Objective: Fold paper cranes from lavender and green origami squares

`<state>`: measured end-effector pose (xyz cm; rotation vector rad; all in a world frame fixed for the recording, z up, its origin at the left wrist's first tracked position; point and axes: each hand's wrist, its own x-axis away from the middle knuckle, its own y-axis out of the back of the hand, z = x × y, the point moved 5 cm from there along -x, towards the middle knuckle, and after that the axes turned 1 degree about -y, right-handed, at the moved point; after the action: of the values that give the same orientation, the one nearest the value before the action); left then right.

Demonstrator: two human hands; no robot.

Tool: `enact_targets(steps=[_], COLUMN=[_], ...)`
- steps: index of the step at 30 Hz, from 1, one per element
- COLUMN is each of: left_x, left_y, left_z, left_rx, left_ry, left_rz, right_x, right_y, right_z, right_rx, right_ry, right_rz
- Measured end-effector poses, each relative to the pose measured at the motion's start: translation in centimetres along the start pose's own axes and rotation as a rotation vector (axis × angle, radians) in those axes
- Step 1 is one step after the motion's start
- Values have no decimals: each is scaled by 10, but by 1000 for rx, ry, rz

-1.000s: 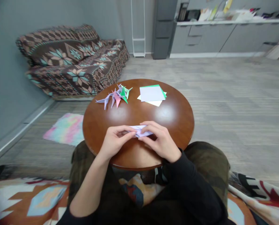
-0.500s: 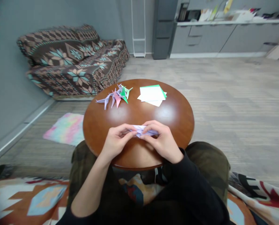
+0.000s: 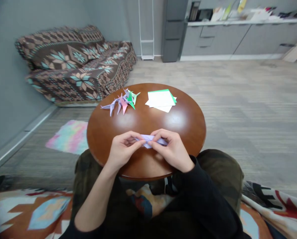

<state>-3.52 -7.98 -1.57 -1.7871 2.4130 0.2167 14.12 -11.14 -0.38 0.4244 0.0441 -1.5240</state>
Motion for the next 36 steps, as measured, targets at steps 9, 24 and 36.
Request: enact_targets(steps=[9,24,36], left_x=[-2,-6,-2], left_y=[-4,-6,-9], left_z=[6,18,17], left_rx=[166,260,292], left_ry=[95,149,136], left_rz=[-48,-52,-128], right_x=[-3,-5,-7], right_y=[-1,-3,-4], right_z=[-6,-15,-17], right_rx=[-89,-147,-119], right_ry=[-66,-215,-218], right_rz=[-44,8,-36])
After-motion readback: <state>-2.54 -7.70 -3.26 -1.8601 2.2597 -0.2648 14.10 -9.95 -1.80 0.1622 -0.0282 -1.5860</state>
